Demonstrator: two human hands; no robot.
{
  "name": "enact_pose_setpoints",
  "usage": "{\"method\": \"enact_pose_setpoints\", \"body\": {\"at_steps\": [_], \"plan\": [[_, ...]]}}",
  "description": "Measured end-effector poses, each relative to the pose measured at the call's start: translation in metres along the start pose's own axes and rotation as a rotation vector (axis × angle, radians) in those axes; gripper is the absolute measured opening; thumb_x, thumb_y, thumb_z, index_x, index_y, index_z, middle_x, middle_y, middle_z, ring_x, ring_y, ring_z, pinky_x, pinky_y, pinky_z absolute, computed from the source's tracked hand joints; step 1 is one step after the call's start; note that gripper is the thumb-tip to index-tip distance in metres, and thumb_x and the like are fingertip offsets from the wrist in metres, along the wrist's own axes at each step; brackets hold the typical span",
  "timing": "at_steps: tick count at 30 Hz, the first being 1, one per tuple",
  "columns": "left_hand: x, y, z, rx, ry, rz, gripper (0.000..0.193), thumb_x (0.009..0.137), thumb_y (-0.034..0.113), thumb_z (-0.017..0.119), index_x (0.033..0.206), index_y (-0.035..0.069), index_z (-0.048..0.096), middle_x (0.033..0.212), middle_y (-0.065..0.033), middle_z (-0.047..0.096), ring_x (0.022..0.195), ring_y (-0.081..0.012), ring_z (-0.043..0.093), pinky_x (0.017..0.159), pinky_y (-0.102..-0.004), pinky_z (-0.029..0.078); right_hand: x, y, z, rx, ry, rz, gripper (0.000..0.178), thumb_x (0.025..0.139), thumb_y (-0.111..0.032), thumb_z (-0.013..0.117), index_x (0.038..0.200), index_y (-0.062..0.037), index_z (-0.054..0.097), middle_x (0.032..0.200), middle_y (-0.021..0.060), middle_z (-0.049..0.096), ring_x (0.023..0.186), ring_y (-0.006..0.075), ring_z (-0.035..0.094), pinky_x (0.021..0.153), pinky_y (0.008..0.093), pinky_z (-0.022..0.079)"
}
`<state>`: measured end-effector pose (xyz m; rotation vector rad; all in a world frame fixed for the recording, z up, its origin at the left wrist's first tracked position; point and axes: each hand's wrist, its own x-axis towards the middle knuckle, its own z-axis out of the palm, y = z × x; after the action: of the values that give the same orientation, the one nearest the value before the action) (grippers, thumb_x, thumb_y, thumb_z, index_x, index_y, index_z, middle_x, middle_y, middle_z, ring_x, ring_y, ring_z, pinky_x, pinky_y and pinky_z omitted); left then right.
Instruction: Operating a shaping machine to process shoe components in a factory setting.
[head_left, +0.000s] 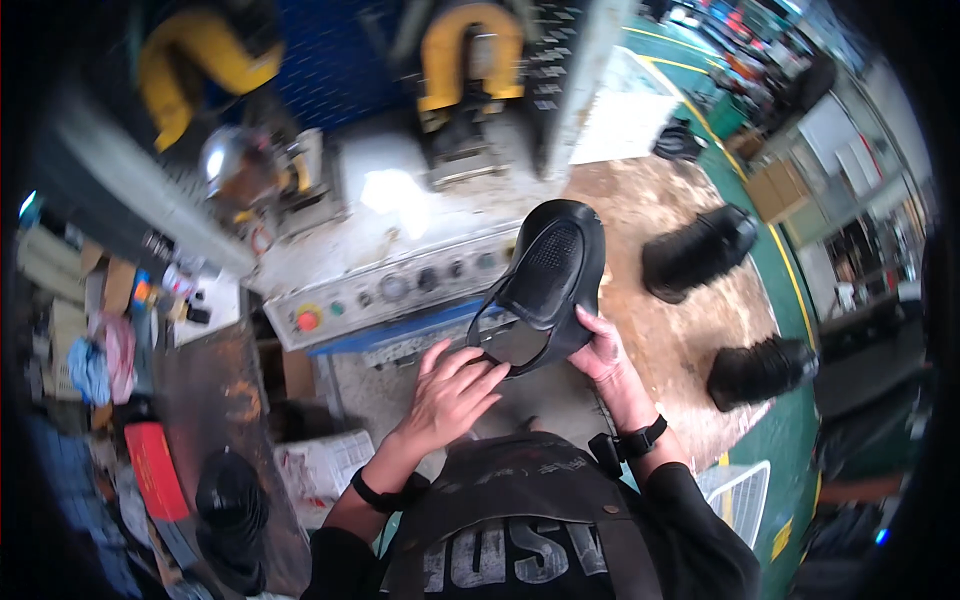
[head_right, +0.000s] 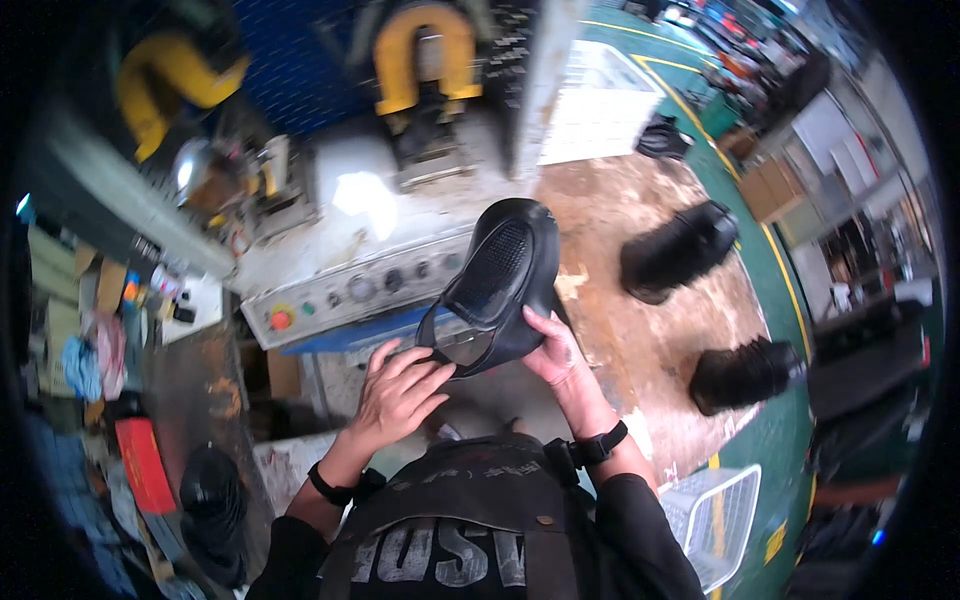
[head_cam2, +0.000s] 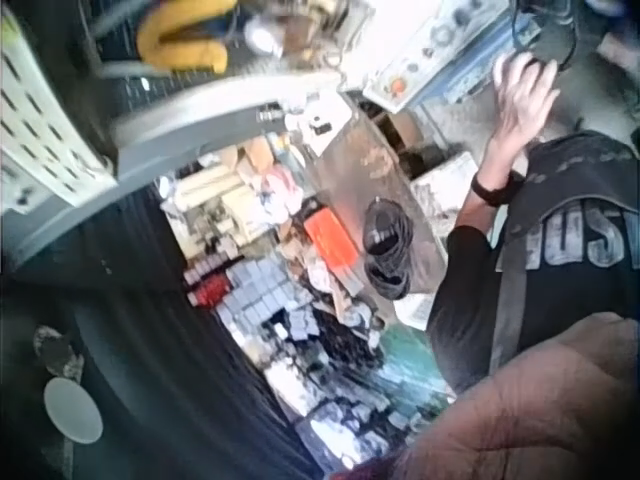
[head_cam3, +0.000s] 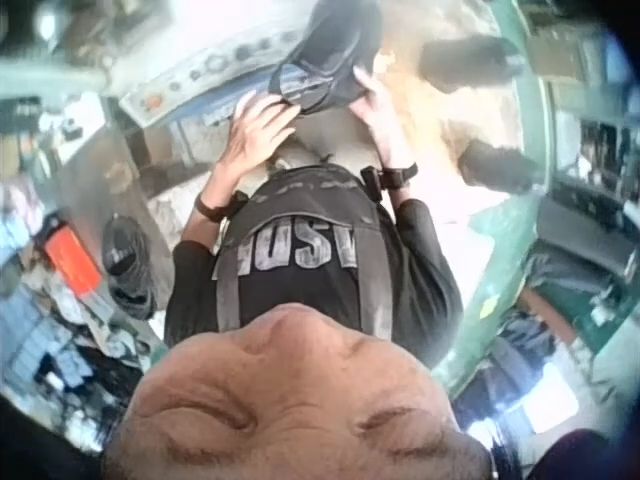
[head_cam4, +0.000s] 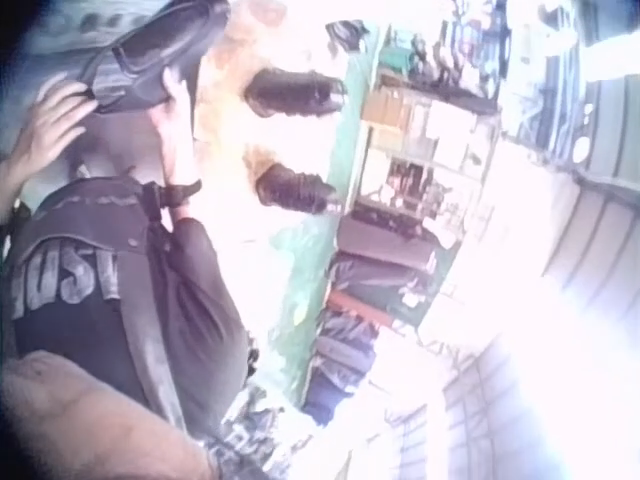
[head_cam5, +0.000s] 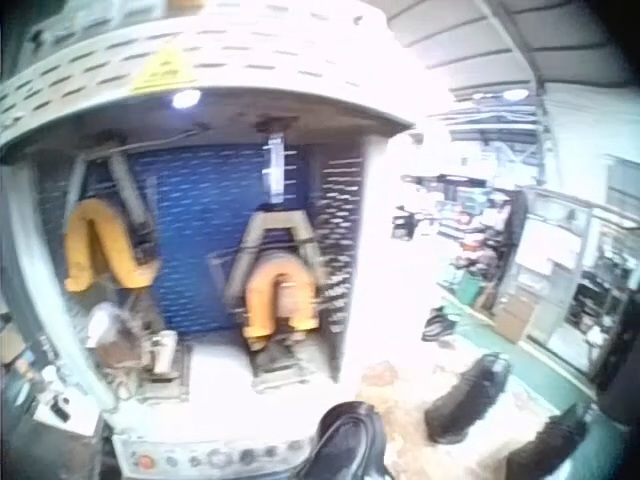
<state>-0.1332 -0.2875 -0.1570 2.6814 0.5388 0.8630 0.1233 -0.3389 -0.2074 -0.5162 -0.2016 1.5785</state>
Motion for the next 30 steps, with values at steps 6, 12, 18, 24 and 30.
{"method": "enact_pose_setpoints", "body": {"at_steps": [6, 12, 18, 24, 30], "plan": [[0.07, 0.073, 0.091, -0.279, -0.066, 0.338, 0.038, 0.067, 0.005, 0.066, 0.104, 0.01, 0.068, 0.088, -0.0048, 0.06, 0.084, -0.0229, 0.057, 0.073, -0.0346, 0.047, -0.116, -0.084, -0.055, -0.052, 0.126, -0.362, 0.037, 0.084, -0.009, 0.065, 0.118, -0.0004, 0.054, 0.111, 0.0114, 0.063, 0.1, 0.0212, 0.062, 0.091, 0.0384, 0.048], [0.191, 0.209, 0.173, -0.55, -0.076, 0.68, 0.042, 0.067, -0.002, 0.065, 0.107, 0.008, 0.066, 0.083, -0.0071, 0.059, 0.08, -0.0275, 0.056, 0.07, -0.0363, 0.048, -0.286, -0.198, -0.082, -0.231, 0.387, -0.906, 0.038, 0.085, -0.013, 0.066, 0.118, -0.0006, 0.053, 0.108, 0.0097, 0.064, 0.096, 0.0204, 0.064, 0.088, 0.0369, 0.051], [0.303, 0.351, 0.283, -0.748, -0.035, 0.814, 0.036, 0.077, 0.001, 0.062, 0.112, 0.009, 0.062, 0.082, -0.0103, 0.058, 0.084, -0.0293, 0.056, 0.074, -0.0383, 0.046, -0.411, -0.274, -0.133, -0.16, 0.68, -1.263, 0.051, 0.091, -0.025, 0.057, 0.136, -0.009, 0.039, 0.133, 0.0089, 0.05, 0.124, 0.0215, 0.047, 0.103, 0.0387, 0.036], [0.357, 0.402, 0.401, -0.797, -0.264, 0.575, 0.057, 0.079, -0.002, 0.058, 0.133, 0.013, 0.045, 0.127, -0.017, 0.048, 0.115, -0.0359, 0.05, 0.096, -0.0387, 0.043, -0.416, -0.241, -0.176, -0.404, 1.077, -1.157, 0.055, 0.09, -0.023, 0.055, 0.14, -0.009, 0.035, 0.139, 0.0096, 0.044, 0.132, 0.0247, 0.036, 0.106, 0.0391, 0.028], [0.298, 0.352, 0.403, -0.756, -0.282, 0.49, 0.059, 0.081, -0.002, 0.05, 0.137, 0.012, 0.038, 0.141, -0.0199, 0.035, 0.127, -0.0381, 0.039, 0.105, -0.0419, 0.036, -0.375, -0.275, -0.174, -1.391, 1.335, -1.205, 0.05, 0.081, -0.011, 0.064, 0.128, -0.0065, 0.049, 0.134, 0.0143, 0.047, 0.127, 0.0312, 0.04, 0.106, 0.0425, 0.031]]}}
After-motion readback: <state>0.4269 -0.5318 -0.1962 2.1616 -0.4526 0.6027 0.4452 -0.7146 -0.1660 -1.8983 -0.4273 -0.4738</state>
